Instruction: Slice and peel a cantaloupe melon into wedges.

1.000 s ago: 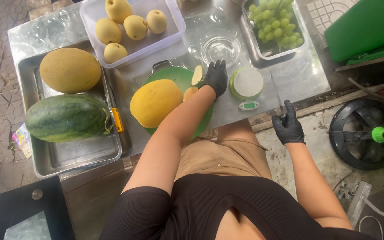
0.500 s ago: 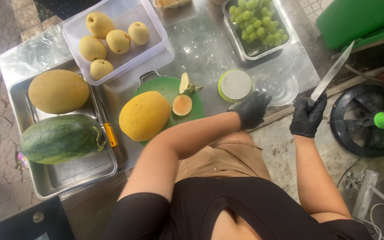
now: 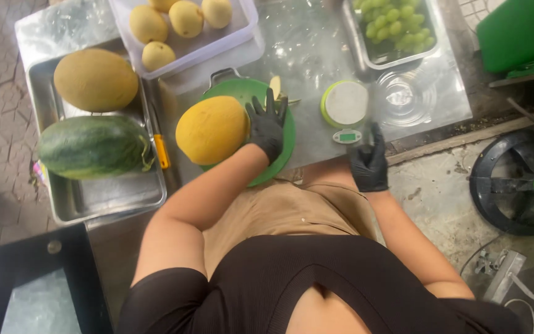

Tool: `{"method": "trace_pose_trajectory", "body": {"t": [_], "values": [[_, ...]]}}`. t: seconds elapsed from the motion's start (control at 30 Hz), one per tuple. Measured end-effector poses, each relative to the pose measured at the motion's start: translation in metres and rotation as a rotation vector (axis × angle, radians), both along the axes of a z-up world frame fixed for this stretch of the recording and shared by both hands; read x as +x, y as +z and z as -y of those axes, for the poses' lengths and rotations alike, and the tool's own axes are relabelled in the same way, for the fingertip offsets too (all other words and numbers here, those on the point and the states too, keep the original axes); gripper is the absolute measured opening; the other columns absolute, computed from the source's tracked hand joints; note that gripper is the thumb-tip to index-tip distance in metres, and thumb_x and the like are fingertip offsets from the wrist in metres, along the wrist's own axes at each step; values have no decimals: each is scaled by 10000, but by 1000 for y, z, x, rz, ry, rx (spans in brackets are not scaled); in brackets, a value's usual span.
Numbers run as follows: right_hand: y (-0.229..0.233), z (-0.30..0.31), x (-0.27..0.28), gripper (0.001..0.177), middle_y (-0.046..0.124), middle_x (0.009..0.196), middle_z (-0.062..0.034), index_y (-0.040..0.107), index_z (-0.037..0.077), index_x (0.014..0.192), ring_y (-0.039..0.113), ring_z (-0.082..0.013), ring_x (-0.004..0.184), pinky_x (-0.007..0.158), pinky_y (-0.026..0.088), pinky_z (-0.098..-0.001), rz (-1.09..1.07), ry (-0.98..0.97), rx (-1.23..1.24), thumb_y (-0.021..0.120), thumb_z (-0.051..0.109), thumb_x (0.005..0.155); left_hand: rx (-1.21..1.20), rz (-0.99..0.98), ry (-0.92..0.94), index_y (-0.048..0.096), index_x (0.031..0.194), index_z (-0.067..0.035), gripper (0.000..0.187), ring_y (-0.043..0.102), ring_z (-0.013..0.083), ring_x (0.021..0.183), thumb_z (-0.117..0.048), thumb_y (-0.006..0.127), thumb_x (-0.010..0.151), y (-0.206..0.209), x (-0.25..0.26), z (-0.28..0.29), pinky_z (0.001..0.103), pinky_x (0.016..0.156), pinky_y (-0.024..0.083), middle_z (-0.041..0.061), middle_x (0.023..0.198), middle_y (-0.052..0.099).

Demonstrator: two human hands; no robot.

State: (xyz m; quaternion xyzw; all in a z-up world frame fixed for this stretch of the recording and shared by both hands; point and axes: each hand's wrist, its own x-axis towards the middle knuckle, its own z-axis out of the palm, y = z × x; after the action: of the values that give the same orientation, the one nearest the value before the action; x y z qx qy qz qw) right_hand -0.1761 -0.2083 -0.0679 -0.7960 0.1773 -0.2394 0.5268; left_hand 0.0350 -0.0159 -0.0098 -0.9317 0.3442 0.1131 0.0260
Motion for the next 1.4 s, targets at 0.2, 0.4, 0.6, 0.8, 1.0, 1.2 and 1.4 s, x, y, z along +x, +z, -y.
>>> {"method": "trace_pose_trajectory", "body": {"t": [0.2,0.4,0.6,0.8,1.0,1.2,1.4], "values": [[2,-42,30,848,477,965,48,238,138,1647,471,-50,831,786,472,-184,176,217,255,655,-124,957,277,48,-36,83,1622,-334,845,628,508,1090,-50,509,949,-15,40,14,600,862,514,247,1700,-42],[-17,-31,3,844,491,920,50,260,126,1658,503,-35,825,785,475,-189,108,160,420,658,-120,956,-513,-142,129,361,1509,-123,572,739,368,870,-436,646,1124,-193,168,57,481,804,575,218,1097,694],[-19,-23,8,840,572,914,40,230,124,1658,506,-44,793,767,476,-198,42,99,433,635,-112,961,-232,131,-249,484,1471,-207,660,703,372,946,-82,676,852,11,131,62,476,819,559,232,1519,466],[8,-38,56,926,675,983,-53,165,158,1668,657,-101,902,853,581,-257,36,277,574,648,-115,927,-1311,-191,227,517,1489,-98,563,596,295,1317,-135,749,977,106,18,-95,400,1164,468,123,1437,593],[71,-116,176,997,641,1404,-201,54,174,1688,650,-270,1271,1056,525,-368,-52,636,162,739,178,964,-2051,-582,1317,205,1592,-240,800,446,240,1375,-319,671,947,-64,-78,-201,428,1061,362,46,1492,455],[116,-163,267,1193,638,1405,-202,74,186,1637,659,-395,1157,1025,501,-438,-281,827,-255,831,565,796,-2131,-1097,959,425,1544,-122,769,571,290,1311,-382,779,912,-72,-42,-184,442,1050,504,96,1436,599],[70,-128,251,1014,689,1369,-203,233,174,1660,656,-263,1229,1007,512,-378,-225,682,52,873,401,906,-1824,-612,980,462,1456,-106,849,556,249,1256,-325,874,746,1,-26,-156,424,1031,480,77,1351,573]]}}
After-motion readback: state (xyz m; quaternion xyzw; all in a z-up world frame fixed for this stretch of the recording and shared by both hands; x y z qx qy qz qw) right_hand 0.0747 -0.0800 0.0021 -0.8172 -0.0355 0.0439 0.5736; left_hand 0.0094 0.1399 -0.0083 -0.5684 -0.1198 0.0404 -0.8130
